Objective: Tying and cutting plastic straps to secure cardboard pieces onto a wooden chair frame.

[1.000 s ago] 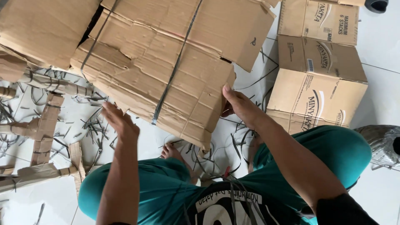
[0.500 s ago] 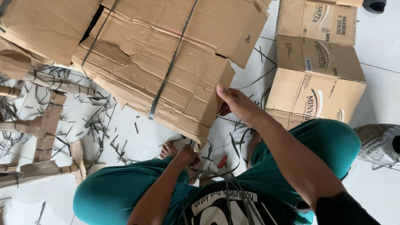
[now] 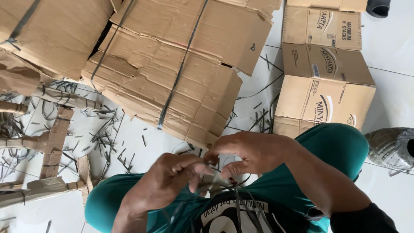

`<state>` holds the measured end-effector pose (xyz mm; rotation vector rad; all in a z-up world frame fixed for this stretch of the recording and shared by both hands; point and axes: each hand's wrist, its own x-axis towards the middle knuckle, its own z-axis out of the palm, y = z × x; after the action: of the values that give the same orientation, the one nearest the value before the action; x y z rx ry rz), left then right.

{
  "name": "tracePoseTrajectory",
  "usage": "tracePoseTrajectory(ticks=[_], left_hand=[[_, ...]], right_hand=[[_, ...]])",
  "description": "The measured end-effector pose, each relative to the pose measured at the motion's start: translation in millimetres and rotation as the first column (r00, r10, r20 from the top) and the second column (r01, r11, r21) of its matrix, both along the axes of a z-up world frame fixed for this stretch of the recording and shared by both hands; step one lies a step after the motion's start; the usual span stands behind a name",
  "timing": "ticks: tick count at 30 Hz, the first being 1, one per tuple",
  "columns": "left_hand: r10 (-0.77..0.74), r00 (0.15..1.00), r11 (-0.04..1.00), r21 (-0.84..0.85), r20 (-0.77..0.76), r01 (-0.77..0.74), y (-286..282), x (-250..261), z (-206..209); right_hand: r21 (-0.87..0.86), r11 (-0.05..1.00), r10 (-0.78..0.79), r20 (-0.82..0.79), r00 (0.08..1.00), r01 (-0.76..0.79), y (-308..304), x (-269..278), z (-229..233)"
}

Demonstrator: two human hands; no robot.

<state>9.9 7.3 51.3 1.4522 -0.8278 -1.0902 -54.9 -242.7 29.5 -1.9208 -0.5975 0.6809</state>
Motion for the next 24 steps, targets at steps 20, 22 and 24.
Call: tracePoseTrajectory(ticks=[20, 22, 24], left_hand=[[0.433, 0.827, 0.849, -0.147, -0.358, -0.508, -18.4, -24.4, -147.8], [0.554, 0.805, 0.826, 0.024, -0.214, -0.562, -23.3, -26.9, -150.2], [0.641, 0.766, 0.759, 0.19, -0.05, -0.623, -21.3, -26.9, -163.4]], right_hand=[[0.066, 0.989, -0.132, -0.049, 0.99, 0.135, 3.0, -63.5, -38.7], [0.077, 0.985, -0.154, -0.02, 0.988, 0.155, -3.2, -65.4, -33.3], [0.091, 0.981, -0.171, 0.006, 0.985, 0.17, -15.7, -68.8, -27.6]])
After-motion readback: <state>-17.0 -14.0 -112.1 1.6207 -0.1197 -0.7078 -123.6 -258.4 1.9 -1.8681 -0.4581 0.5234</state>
